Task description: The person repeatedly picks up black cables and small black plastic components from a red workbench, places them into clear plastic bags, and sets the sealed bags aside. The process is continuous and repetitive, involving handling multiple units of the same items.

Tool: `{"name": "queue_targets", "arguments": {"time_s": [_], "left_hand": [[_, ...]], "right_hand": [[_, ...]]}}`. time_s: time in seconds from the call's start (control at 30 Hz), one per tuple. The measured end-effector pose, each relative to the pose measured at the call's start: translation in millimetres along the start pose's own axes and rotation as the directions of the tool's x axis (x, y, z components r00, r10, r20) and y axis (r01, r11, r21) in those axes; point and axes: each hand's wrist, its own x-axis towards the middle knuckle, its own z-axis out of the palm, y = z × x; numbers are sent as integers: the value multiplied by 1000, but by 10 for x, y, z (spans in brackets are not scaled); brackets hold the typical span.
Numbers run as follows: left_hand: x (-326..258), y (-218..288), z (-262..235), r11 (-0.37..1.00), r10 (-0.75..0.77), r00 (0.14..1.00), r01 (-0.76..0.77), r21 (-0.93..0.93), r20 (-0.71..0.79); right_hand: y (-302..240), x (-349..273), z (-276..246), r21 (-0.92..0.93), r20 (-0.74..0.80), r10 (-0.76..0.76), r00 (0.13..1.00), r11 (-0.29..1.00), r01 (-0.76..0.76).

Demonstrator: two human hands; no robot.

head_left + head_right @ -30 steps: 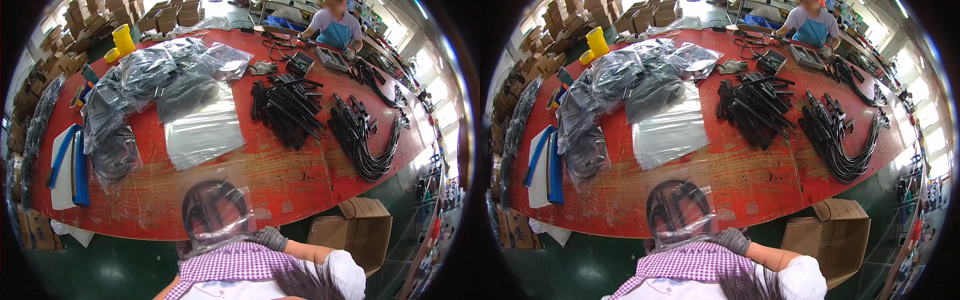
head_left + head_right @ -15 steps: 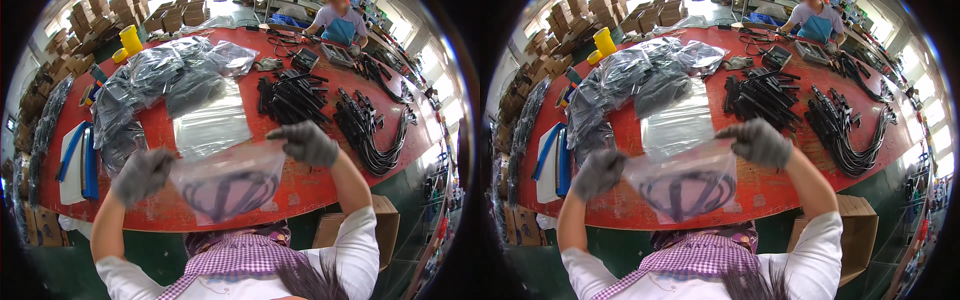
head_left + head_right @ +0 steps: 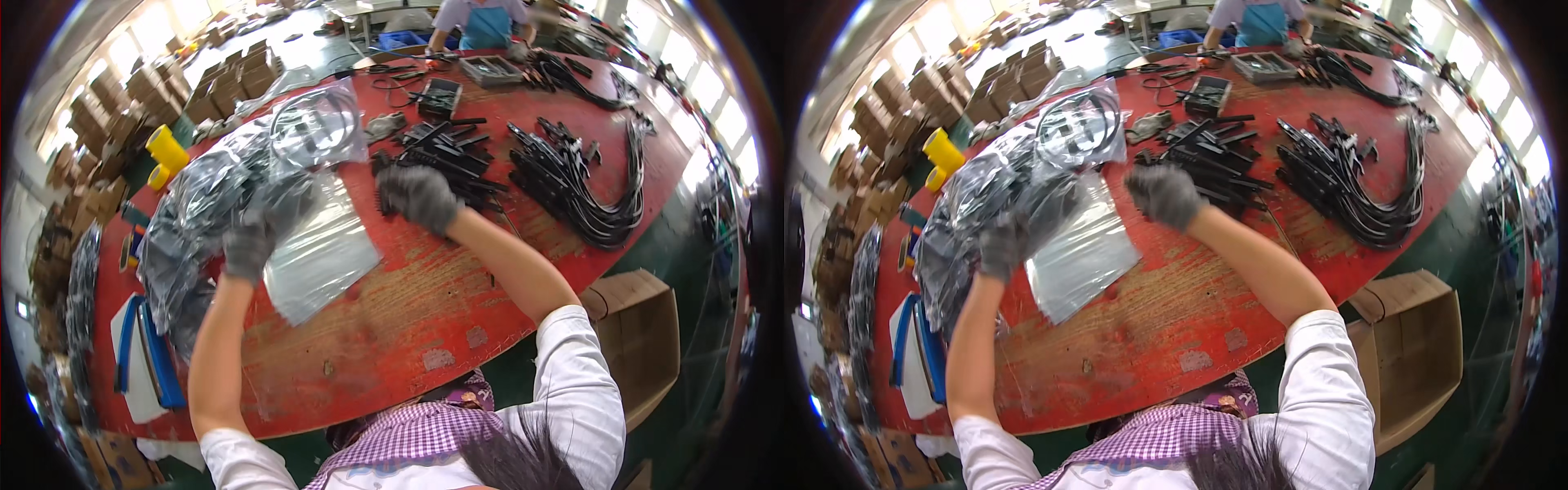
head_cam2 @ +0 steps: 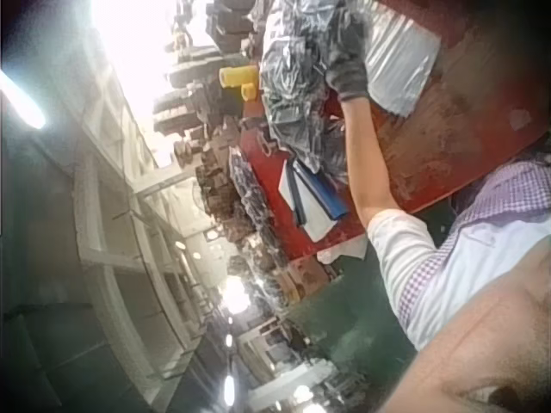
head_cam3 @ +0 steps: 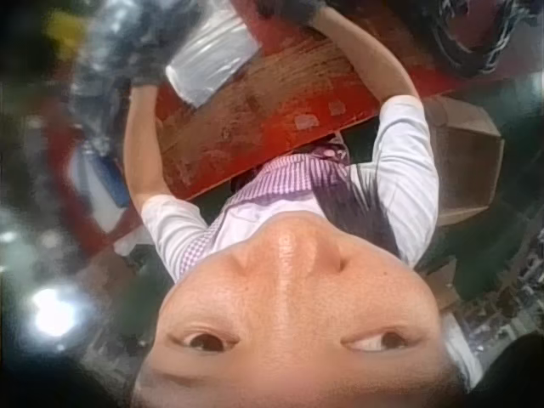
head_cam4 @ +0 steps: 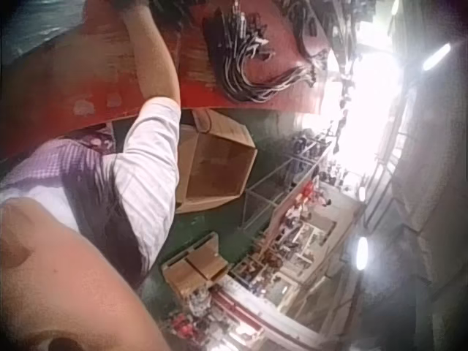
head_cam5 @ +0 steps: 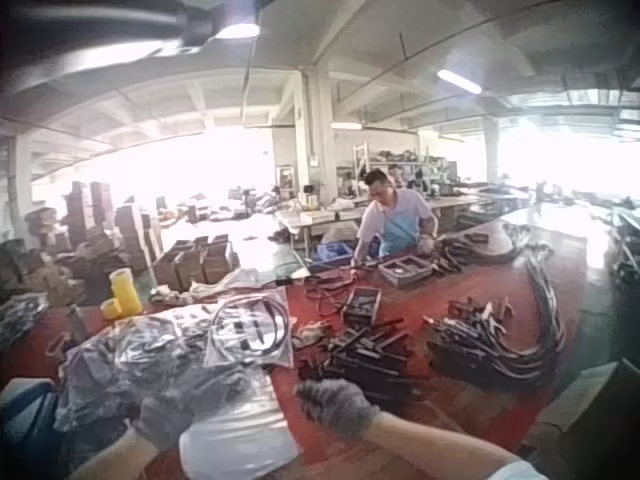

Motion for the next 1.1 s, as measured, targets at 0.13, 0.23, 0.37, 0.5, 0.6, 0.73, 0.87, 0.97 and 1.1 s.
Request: {"name": "queue_targets", "arguments": {"time_s": [0.13,0.23,0.37,0.5,0.6,0.73,0.87,0.97,1.1], "left_hand": [[-1395,456,209,840,521,823,-541,32,227],[-1875,940,-131,748,136,787,317,-584,601],[-2138,1254,-368,718,190,670,404,-567,718],[-1944,1414,-475,686,225,697,382,-619,680],[-1841,1434,-419,701,199,705,383,-602,681],[-1895,1459,-431,701,166,703,409,-584,691],[-1965,1521,-431,706,175,714,389,-592,678],[-2067,1424,-457,711,161,690,414,-568,705],[-2293,1066,-478,645,34,737,499,-579,675]], "right_hand": [[225,-1351,-311,-262,471,194,861,962,-74],[773,-2095,-728,-492,353,359,864,857,-155],[1650,-2327,-1610,-838,-242,571,784,285,-466],[1999,-2024,-1908,-854,-441,683,582,-120,-506],[2469,-1947,-2102,-872,-316,925,213,-195,-450],[2534,-1860,-2141,-936,-114,936,334,11,-351],[2117,-1805,-2078,-766,-215,880,423,116,-632],[2128,-1952,-2082,-882,-39,934,355,135,-452],[1436,-1634,-2073,-766,44,789,613,421,-486]]}}
